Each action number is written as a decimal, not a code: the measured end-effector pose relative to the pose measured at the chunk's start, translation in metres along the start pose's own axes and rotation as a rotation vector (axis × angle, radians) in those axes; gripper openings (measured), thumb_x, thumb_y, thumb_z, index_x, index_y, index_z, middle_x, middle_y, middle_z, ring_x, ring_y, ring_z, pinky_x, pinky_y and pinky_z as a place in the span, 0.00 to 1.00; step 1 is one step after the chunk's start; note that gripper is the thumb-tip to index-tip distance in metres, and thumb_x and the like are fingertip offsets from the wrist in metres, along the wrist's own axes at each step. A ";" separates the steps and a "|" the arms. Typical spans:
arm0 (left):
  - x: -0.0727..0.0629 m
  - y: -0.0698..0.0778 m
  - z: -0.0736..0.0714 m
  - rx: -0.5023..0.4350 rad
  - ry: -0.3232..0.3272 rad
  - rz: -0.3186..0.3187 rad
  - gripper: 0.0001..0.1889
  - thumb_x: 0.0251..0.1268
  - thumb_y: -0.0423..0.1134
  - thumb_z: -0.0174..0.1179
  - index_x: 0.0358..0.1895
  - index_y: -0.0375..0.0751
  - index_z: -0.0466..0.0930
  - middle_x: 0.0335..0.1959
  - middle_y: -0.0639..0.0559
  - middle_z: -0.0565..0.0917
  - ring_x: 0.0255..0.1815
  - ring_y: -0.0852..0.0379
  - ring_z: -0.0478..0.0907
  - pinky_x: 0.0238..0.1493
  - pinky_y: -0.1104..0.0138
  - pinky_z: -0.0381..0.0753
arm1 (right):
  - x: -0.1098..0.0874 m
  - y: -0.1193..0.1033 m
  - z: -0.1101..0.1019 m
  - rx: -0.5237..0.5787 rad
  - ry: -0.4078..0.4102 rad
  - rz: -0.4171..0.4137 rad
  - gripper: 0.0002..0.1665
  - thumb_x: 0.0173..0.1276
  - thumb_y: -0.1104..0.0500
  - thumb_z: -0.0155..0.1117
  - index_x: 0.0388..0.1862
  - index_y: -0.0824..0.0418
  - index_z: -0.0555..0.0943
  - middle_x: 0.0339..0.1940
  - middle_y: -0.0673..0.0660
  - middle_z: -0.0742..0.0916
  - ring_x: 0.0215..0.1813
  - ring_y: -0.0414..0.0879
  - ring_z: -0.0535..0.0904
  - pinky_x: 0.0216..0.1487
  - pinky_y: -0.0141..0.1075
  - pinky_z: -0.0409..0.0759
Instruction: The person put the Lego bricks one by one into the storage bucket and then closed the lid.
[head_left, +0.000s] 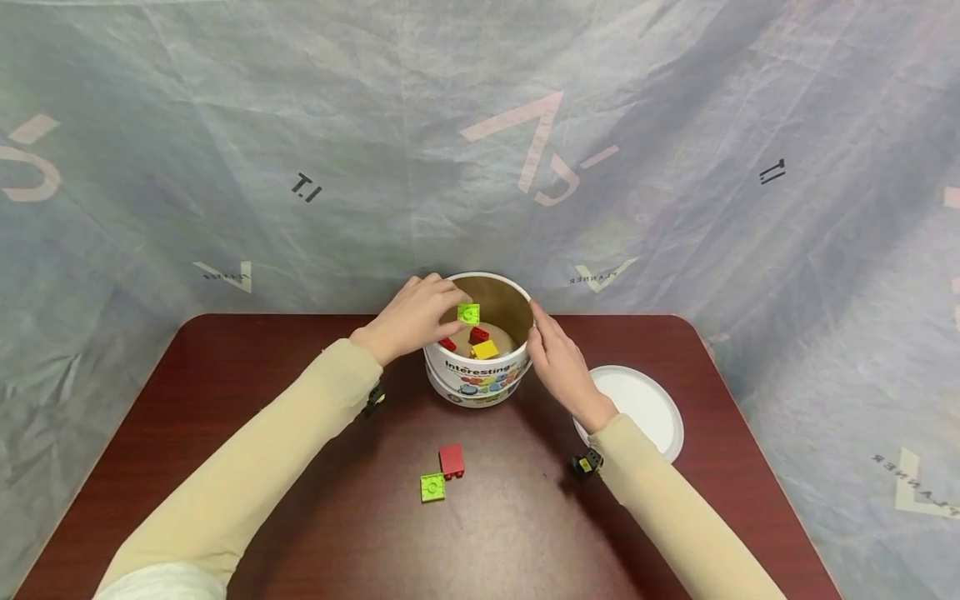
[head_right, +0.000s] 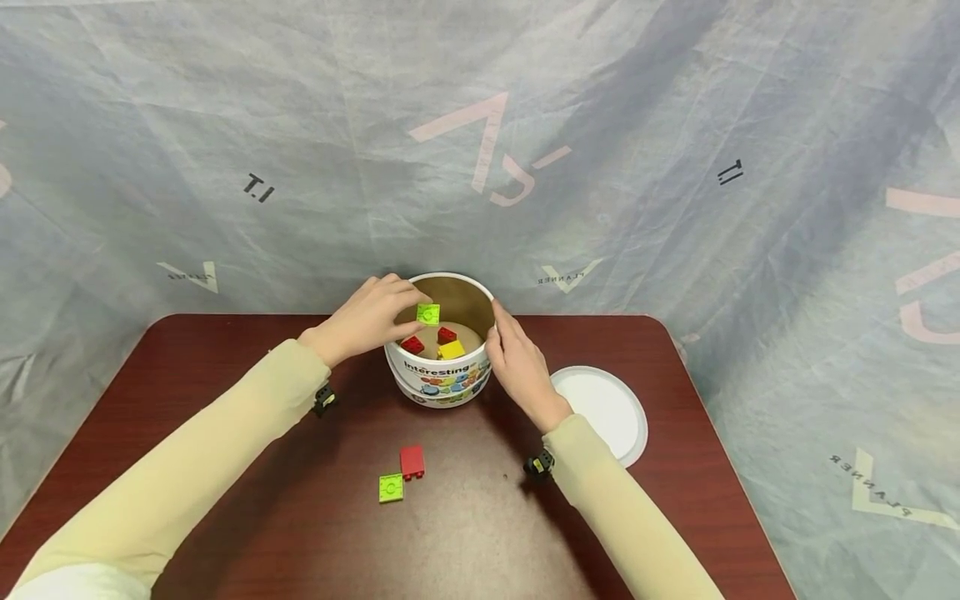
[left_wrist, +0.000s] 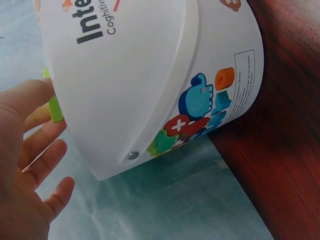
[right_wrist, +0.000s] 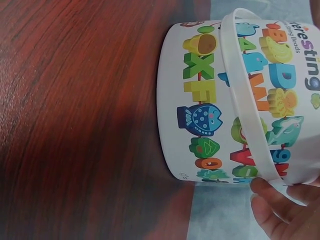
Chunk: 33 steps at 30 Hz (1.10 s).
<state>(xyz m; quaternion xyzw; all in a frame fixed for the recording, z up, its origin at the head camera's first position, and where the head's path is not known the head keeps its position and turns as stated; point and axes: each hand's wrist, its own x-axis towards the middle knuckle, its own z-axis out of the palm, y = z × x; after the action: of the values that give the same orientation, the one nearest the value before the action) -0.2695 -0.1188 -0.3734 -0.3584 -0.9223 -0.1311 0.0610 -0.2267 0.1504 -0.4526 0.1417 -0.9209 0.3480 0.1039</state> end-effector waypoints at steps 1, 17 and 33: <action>0.001 0.000 0.000 0.002 -0.005 -0.005 0.18 0.70 0.44 0.70 0.59 0.43 0.86 0.56 0.49 0.85 0.56 0.48 0.75 0.54 0.54 0.72 | 0.000 0.000 0.000 0.000 0.001 -0.002 0.33 0.85 0.53 0.44 0.85 0.57 0.59 0.81 0.59 0.70 0.77 0.55 0.70 0.75 0.55 0.70; 0.007 0.000 0.002 0.073 -0.036 -0.069 0.20 0.69 0.46 0.71 0.59 0.41 0.85 0.55 0.46 0.86 0.52 0.46 0.74 0.54 0.52 0.72 | 0.000 0.000 0.000 -0.007 -0.002 -0.004 0.34 0.86 0.50 0.42 0.85 0.56 0.59 0.82 0.58 0.69 0.78 0.54 0.69 0.76 0.54 0.69; 0.010 0.002 0.005 0.085 -0.046 -0.083 0.21 0.72 0.48 0.68 0.63 0.45 0.84 0.60 0.47 0.83 0.58 0.45 0.73 0.60 0.49 0.69 | -0.001 0.002 0.000 -0.010 -0.002 -0.004 0.33 0.86 0.51 0.42 0.85 0.56 0.59 0.81 0.58 0.69 0.78 0.54 0.69 0.76 0.54 0.70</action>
<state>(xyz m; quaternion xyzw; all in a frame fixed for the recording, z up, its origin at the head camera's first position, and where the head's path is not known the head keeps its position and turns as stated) -0.2756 -0.1099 -0.3759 -0.3201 -0.9422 -0.0858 0.0496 -0.2263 0.1518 -0.4541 0.1435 -0.9224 0.3431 0.1044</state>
